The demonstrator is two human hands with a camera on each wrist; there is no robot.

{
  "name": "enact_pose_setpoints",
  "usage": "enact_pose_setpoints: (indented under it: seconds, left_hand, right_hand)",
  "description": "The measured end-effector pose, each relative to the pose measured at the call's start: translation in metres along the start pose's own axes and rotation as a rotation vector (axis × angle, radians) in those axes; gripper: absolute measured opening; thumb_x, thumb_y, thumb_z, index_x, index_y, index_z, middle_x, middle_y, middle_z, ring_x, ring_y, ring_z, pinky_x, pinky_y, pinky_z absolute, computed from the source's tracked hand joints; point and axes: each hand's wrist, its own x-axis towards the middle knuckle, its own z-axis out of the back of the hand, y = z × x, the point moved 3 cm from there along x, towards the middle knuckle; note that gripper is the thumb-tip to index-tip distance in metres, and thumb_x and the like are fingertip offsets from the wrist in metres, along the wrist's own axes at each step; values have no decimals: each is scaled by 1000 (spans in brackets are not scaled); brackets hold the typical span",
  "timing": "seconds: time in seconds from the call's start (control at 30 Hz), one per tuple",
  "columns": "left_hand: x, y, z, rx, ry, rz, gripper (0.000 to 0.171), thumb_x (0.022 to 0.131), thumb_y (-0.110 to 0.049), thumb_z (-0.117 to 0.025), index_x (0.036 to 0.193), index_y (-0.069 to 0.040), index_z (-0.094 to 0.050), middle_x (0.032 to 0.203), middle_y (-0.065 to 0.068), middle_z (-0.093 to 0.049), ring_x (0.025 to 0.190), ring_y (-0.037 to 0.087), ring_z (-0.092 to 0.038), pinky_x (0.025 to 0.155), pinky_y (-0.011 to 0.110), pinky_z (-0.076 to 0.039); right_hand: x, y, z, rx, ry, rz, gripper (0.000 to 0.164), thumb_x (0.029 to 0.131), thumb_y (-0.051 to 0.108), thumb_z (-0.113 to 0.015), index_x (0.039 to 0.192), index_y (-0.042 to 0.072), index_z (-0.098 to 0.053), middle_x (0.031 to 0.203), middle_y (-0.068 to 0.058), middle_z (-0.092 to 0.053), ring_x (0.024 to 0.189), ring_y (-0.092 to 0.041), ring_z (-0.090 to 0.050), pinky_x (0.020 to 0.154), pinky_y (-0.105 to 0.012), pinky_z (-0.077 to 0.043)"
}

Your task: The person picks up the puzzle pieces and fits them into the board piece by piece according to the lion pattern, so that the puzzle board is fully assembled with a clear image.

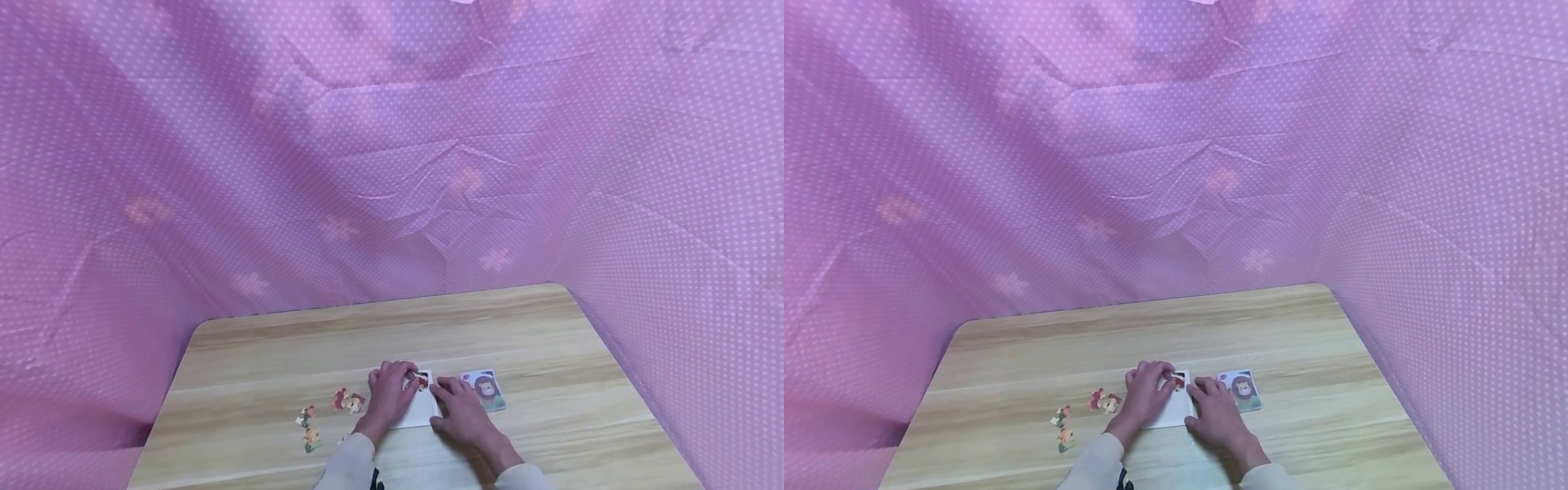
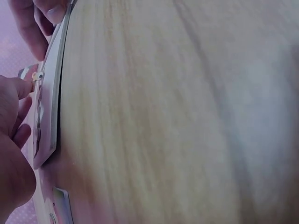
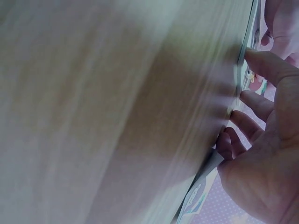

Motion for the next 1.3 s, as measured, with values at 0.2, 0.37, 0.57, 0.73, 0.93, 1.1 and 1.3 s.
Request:
enact_pose_setpoints:
  seconds: [0.2,0.37,0.57,0.73,0.93,1.1,1.3]
  left_hand:
    - [1,3,0,63,-1,-28,25,88,-36,-66,110,-25,-65,116,-3,-63,110,19,-49,100,50,-31]
    - [2,6,1,58,26,-64,32,89,-41,-65,116,-23,-65,119,-3,-64,112,20,-53,103,51,-32]
    - [1,8,3,101,78,-74,38,86,-41,-67,120,-26,-64,123,-2,-61,115,21,-51,104,51,-32]
    - [2,11,2,141,81,-86,33,86,-44,-66,116,-30,-66,120,-4,-61,112,19,-50,101,51,-33]
    - [4,12,0,168,50,-97,25,88,-45,-65,108,-32,-69,113,-8,-60,108,17,-50,95,49,-34]
    - [4,9,-1,211,32,-91,24,90,-48,-61,106,-33,-70,112,-10,-60,107,16,-50,93,48,-34]
    - [3,6,-2,240,26,-95,22,91,-45,-60,106,-32,-69,112,-10,-60,107,16,-50,94,49,-36]
  right_hand:
    - [3,1,-1,-13,-11,9,64,76,35,-75,133,9,-58,137,-15,-52,123,-38,-48,106,-54,-35]
    - [3,0,-3,-7,-8,-4,65,77,35,-75,134,9,-57,138,-15,-51,124,-38,-48,107,-54,-34]
    - [4,0,-4,0,-14,-17,65,77,35,-75,134,10,-57,139,-15,-51,125,-39,-47,107,-55,-34]
    - [5,2,-4,7,6,-25,65,78,35,-74,135,11,-56,140,-15,-49,126,-38,-46,108,-55,-33]
    - [7,4,-3,5,17,-43,66,78,36,-74,136,11,-55,141,-15,-49,127,-39,-45,108,-56,-33]
    - [7,3,-2,9,22,-46,66,78,36,-74,136,10,-55,141,-15,-48,126,-39,-45,108,-56,-32]
    - [7,3,-2,10,24,-40,66,78,36,-74,135,10,-55,141,-15,-49,127,-39,-45,109,-56,-32]
